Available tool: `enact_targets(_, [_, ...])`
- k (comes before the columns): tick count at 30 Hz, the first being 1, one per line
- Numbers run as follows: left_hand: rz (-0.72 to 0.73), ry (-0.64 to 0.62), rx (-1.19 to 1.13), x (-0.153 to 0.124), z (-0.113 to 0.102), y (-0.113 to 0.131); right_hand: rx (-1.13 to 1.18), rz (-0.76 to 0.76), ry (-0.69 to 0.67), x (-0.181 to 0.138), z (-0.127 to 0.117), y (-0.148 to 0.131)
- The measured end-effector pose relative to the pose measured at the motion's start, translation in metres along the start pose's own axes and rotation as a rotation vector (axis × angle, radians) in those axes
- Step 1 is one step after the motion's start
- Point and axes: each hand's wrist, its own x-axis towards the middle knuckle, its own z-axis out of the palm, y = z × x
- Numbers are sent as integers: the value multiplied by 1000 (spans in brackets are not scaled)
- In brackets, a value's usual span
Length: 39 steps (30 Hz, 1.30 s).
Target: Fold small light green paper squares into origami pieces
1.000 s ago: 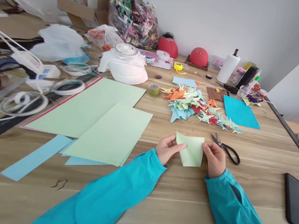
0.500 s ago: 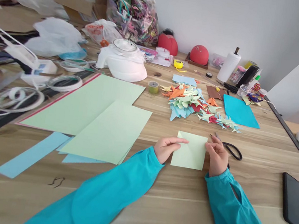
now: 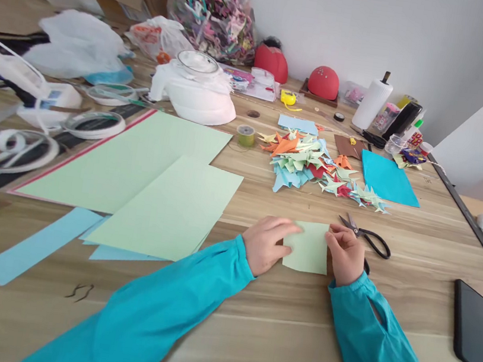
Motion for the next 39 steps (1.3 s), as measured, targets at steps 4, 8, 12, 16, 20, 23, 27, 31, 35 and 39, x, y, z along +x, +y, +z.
enact_targets(4, [130,26,18,-8,8,-12,-178,-213,18,-2,-2,-3])
enact_targets(8, [243,75,126,-9,4,-26,-323,-652,-83,-6,-6,-16])
enact_targets(12, [255,103,153,-7,-1,-30,-352,-850,-319,-6,-8,-20])
enact_targets(16, [224,133,118,-7,-1,-29,-441,-824,-417,-2,-9,-9])
enact_targets(20, [210,147,96,-8,-1,-30,-465,-744,-517,0,-10,-1])
enact_targets(23, [198,143,92,-10,-2,-31,-488,-696,-569,0,-13,-4])
enact_targets(27, [190,135,72,-13,-3,-31,-507,-653,-635,1,-18,-10])
enact_targets(31, [168,106,42,-14,-8,-28,-523,-630,-701,2,-20,-12])
enact_targets(35, [132,50,18,-13,-15,-26,-490,-582,-713,4,-22,-13])
enact_targets(39, [95,25,10,-11,-18,-23,-476,-533,-702,4,-22,-14])
